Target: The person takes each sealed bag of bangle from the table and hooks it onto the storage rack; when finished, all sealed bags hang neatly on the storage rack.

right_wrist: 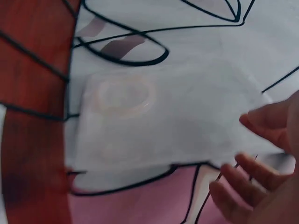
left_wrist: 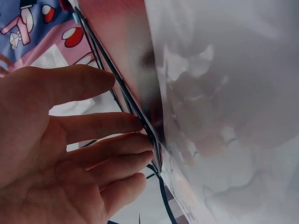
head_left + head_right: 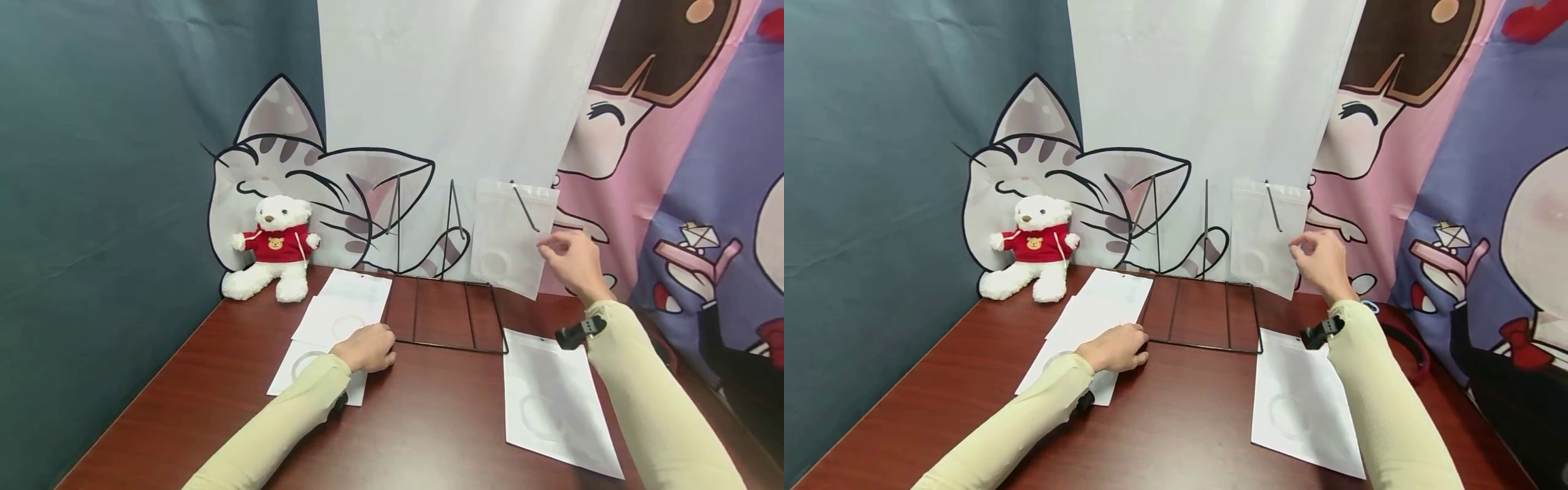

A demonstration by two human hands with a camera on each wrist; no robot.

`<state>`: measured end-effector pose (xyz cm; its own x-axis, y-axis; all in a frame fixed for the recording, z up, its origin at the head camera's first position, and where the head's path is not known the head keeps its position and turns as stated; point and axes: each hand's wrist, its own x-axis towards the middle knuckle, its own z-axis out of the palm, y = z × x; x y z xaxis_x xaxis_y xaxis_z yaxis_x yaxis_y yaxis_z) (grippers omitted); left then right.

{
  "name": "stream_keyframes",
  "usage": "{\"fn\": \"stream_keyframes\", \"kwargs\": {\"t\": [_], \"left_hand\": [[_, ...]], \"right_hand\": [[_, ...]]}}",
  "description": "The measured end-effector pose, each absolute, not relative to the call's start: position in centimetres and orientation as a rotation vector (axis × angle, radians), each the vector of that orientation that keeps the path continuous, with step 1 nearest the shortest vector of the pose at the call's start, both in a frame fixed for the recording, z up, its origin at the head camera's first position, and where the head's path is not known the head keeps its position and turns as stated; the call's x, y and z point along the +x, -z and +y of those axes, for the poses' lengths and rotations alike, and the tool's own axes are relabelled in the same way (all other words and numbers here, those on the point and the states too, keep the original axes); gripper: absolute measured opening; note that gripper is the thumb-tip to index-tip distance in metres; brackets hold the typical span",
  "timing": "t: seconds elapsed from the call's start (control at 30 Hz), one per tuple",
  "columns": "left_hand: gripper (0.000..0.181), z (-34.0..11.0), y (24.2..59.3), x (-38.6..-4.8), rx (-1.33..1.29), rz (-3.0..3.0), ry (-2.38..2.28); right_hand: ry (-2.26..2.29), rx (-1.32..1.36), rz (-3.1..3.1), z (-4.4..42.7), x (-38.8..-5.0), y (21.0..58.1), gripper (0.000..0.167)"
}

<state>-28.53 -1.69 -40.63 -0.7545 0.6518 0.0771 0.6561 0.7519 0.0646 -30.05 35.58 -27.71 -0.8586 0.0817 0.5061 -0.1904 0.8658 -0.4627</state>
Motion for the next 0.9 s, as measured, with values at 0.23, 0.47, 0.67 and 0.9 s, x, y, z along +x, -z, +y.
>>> {"fn": "stream_keyframes", "kwargs": {"t": [0.23,0.47,0.67,0.9], "left_hand": [[0.020,-2.0,40.8,-28.3,-1.098,-2.887,0.153],[0.021,-2.0,40.7,-28.5,-1.073,-2.905,0.144],[0.021,-1.9,40.7,-28.5,-1.084,-2.907,0.152],[0.020,-2.0,40.8,-28.5,-1.084,-2.890,0.156]], "right_hand": [[-0.588,0.165,-2.625,38.6,-28.1,31.5,0.013],[-0.545,0.173,-2.923,41.5,-26.8,36.0,0.017],[-0.524,0.133,-3.039,43.5,-25.7,38.8,0.030],[-0.551,0.082,-3.005,44.0,-25.3,40.3,0.031]]}}
